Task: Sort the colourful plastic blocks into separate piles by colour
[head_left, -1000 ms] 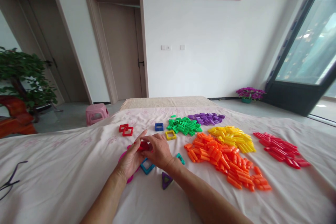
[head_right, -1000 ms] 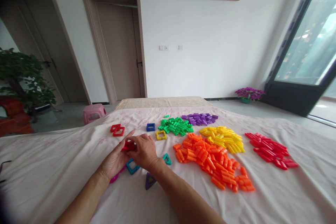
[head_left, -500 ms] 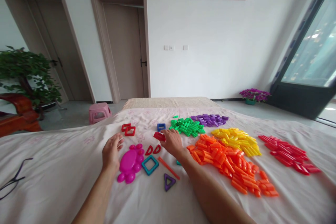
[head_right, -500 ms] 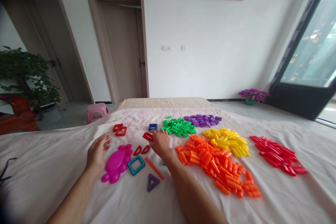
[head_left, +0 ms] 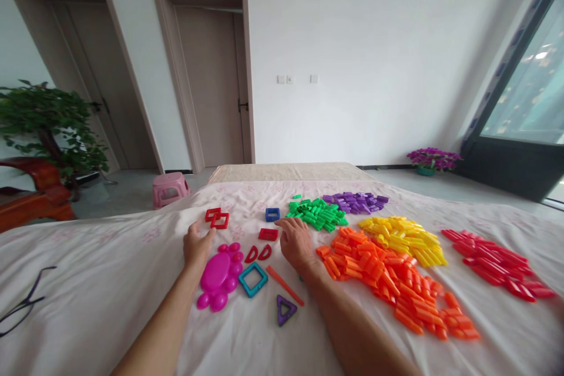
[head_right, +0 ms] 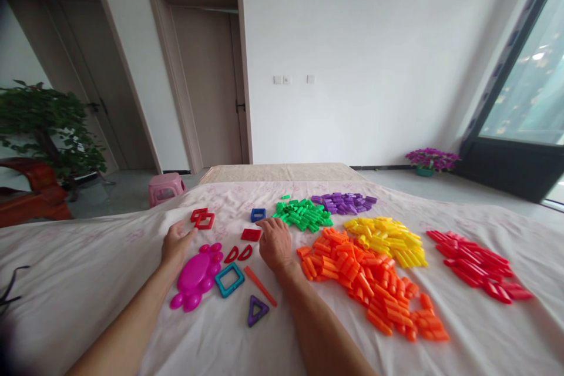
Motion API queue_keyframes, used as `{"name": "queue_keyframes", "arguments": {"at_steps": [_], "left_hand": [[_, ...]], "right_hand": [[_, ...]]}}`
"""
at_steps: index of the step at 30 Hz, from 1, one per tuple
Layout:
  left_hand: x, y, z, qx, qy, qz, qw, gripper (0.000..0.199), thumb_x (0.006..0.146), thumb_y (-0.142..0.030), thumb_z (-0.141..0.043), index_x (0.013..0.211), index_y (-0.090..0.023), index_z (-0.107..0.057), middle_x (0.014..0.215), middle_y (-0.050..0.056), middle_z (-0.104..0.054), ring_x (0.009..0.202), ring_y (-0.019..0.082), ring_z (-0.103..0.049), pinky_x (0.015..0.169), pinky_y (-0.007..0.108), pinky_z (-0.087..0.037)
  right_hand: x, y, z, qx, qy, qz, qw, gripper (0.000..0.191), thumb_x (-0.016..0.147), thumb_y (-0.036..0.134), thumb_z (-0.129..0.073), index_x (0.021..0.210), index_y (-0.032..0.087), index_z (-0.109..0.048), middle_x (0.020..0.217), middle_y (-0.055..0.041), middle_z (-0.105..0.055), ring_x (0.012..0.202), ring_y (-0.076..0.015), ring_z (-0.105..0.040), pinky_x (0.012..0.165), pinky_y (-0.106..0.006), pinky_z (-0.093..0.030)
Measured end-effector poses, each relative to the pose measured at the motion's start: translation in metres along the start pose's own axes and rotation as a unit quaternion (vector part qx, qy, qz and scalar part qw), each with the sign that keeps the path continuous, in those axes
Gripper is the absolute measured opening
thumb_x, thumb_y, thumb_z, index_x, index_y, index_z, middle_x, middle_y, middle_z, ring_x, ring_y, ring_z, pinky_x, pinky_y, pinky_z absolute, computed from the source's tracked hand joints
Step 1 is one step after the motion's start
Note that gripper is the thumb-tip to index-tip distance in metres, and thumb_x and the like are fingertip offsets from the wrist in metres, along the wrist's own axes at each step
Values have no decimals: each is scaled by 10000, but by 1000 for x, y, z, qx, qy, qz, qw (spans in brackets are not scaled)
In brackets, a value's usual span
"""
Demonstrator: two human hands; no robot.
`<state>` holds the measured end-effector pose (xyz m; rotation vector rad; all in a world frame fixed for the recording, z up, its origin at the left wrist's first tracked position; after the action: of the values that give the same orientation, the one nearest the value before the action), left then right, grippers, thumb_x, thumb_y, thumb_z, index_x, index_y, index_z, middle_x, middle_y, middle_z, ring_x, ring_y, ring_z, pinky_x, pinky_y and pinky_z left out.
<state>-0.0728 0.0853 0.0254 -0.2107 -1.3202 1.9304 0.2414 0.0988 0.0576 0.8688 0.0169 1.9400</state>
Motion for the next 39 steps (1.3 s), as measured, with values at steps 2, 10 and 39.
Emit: {"name": "queue_keyframes", "arguments": {"at_steps": [2, 10, 39], "left_hand": [[11, -13, -14, 61, 23, -1, 998, 646, 749, -436, -732, 1340, -198, -627, 1233, 178, -702, 1236, 352, -632, 1061, 483, -488], [18, -33, -56, 222, 56, -15, 973, 582, 743, -374, -715, 1293, -193, -658, 1413, 243, -522, 1250, 430, -573, 1022, 538, -468], [-24, -94, -56, 114, 221, -180, 952, 774, 842, -384, -686, 1547, -242, -401, 1321, 71, -728, 1145, 210, -719, 975, 293, -537]], "right_hand": [[-1, -3, 2, 12, -22, -13, 1000, 460, 871, 20, -490, 1180, 228, -760, 1192, -85, -746, 1124, -249, -614, 992, -368, -452], [-2, -5, -3, 80, -46, 15, 996, 471, 816, -19, -476, 1073, 223, -788, 1114, -83, -763, 1074, -244, -650, 993, -364, -486], [11, -5, 3, 248, -16, -120, 961, 324, 925, 192, -565, 1201, 216, -734, 1163, -85, -751, 991, -219, -698, 924, -355, -523]]}}
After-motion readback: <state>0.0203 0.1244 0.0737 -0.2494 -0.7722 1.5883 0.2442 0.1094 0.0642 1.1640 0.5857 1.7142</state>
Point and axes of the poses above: each hand's wrist, its own x-axis towards the middle knuckle, its own z-axis out of the back of the hand, y = z × x, the point moved 4 cm from there along x, towards the middle knuckle
